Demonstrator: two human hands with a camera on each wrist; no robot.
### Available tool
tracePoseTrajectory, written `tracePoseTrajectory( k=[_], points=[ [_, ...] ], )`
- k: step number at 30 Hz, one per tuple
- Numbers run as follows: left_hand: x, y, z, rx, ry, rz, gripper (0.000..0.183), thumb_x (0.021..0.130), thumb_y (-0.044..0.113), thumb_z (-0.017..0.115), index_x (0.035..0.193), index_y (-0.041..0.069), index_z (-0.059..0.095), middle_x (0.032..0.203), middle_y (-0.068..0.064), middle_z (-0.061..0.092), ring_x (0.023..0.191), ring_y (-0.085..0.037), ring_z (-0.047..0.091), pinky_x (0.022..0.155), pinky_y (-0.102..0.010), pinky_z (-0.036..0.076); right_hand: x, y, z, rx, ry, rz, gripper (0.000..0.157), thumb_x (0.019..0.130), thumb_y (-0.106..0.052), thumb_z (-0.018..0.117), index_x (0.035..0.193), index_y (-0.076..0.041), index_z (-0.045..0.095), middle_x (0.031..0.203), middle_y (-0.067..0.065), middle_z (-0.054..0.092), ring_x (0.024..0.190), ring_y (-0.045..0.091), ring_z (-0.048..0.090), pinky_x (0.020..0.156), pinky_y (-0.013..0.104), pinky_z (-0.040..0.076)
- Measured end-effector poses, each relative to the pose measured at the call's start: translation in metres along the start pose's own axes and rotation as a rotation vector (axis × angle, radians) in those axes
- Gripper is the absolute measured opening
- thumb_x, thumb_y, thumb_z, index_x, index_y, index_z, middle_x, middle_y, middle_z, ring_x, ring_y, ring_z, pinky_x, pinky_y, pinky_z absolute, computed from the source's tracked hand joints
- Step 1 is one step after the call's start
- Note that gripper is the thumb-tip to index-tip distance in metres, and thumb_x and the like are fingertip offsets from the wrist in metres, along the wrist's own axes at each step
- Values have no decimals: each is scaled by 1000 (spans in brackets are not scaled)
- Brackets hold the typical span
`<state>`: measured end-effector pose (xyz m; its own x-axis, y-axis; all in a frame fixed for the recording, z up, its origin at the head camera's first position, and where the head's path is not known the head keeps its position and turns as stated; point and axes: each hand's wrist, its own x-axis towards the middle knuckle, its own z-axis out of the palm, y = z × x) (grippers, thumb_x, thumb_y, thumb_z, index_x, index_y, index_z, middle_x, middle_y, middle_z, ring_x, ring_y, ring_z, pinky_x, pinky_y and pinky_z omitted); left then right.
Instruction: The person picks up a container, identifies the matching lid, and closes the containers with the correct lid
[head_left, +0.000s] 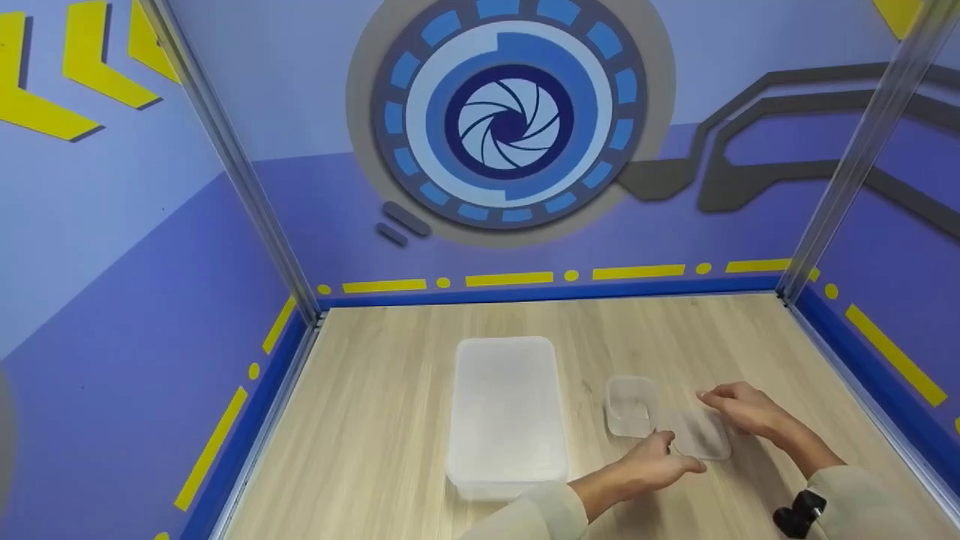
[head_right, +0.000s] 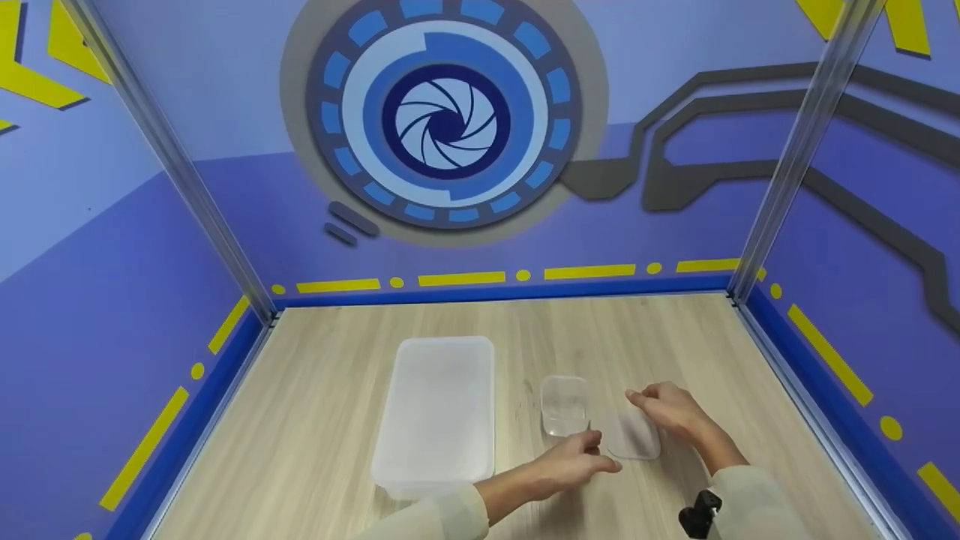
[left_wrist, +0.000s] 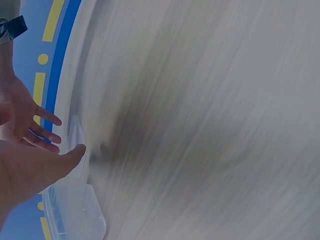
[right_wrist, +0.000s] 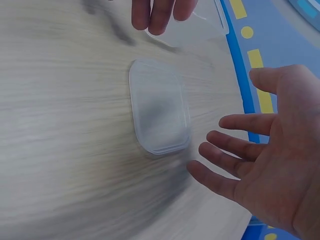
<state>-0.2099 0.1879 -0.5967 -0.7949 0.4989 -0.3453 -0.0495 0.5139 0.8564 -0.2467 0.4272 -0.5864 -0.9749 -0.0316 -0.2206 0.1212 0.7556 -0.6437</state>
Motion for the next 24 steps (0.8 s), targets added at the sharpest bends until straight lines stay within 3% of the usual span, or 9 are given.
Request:
tracePoseTrajectory(
  k=[3,7,12,18,24],
  points=[
    [2,-1,2,-14,6,-20,72,88,40,75,150,6,57,145,-4,63,137,-21,57,115,-38,44,0,1,3,27,-12,23,71,110,-45,53,137,21,53,105,24,67,84,25,58,73,41,53],
    [5,-6,2,-47,-2,-40,71,89,38,76,149,4,57,146,-7,62,139,-23,56,117,-40,43,-1,2,8,76,-32,50,71,110,-45,54,137,20,54,72,0,47,60,14,43,63,36,48],
    [8,-8,4,-51,-7,-57,69,89,38,76,146,4,59,144,-6,63,138,-24,57,117,-42,43,-3,5,10,109,-41,70,65,109,-47,55,129,15,60,67,-4,40,57,12,39,56,32,43],
    [12,-7,5,-19,-15,-49,69,89,42,75,147,8,60,143,-1,64,137,-21,57,116,-39,43,-3,6,9,91,-35,99,61,108,-51,55,115,9,63,70,-2,43,63,15,44,59,33,44],
    [13,-7,5,-115,-44,-50,72,91,37,75,151,4,54,149,-9,60,130,-32,63,114,-48,46,-2,8,14,103,1,123,56,107,-53,56,94,1,62,65,-4,40,56,12,40,57,33,45]
  ],
)
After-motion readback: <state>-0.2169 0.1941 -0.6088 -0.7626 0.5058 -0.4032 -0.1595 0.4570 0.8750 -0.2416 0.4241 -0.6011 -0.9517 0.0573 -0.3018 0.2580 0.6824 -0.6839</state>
